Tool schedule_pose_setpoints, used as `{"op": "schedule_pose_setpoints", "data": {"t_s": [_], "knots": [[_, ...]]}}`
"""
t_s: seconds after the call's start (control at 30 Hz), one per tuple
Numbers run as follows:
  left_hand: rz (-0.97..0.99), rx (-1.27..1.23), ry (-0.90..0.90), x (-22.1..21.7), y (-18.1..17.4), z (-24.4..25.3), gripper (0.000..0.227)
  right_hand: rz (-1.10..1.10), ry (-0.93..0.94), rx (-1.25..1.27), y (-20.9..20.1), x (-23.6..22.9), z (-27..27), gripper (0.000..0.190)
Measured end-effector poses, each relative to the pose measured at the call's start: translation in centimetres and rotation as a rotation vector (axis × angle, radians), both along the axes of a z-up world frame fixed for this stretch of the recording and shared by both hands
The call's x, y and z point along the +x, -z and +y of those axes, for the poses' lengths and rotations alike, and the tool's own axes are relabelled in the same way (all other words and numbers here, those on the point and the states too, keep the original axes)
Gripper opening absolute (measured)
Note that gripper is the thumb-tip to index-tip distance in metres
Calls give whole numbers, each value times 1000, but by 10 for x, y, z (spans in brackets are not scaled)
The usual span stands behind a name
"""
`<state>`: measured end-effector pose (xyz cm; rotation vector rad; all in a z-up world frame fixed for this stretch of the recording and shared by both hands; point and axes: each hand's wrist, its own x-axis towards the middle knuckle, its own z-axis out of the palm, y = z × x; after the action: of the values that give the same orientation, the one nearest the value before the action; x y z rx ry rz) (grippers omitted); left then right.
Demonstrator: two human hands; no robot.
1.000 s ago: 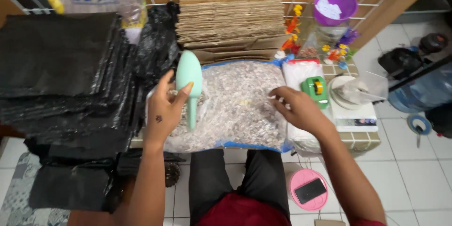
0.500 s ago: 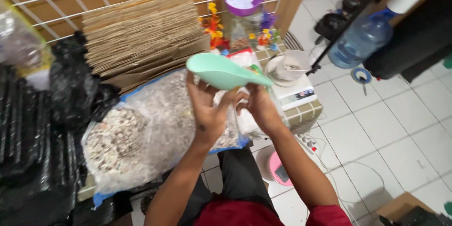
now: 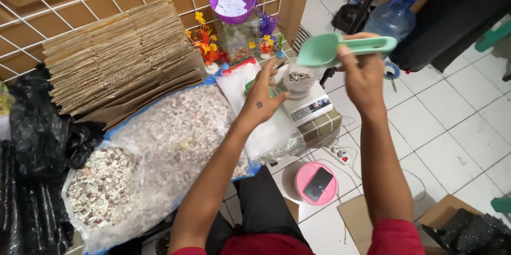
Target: The person scoops small stones from a large bag into a small plastic bag using a green scoop, then weighs the bag on a digital scale. They fold a cardboard box, place the weighed bag inside, and line the box with a black plastic bag.
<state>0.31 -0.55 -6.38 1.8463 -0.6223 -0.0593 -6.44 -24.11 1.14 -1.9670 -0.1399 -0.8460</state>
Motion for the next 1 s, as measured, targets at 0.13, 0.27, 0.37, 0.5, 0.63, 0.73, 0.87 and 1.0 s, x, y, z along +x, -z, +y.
{"op": "schedule_pose_setpoints", "data": {"t_s": [0.13,0.27,0.37,0.5,0.63,0.73,0.87,1.0], "knots": [[-5,135,53,9,8,-13,93,275,130,-364,13,10,7,40],[-47,328,84,27,28,-28,89,393,183,-594,18,22,21,44],[-72,412,63,46,49,-45,73,393,120,-564,11,26,24,41],[-83,405,21,58,66,-54,54,455,77,-283,-1,22,33,47],[-28,369,6,56,60,-52,49,437,77,-118,34,44,8,38],[-2,286,14,46,46,-46,41,347,-69,190,68,58,-17,37],[-16,225,5,44,44,-45,42,301,-62,504,71,58,-29,37],[-32,161,10,31,17,-36,53,290,-45,716,55,46,-32,35]]}}
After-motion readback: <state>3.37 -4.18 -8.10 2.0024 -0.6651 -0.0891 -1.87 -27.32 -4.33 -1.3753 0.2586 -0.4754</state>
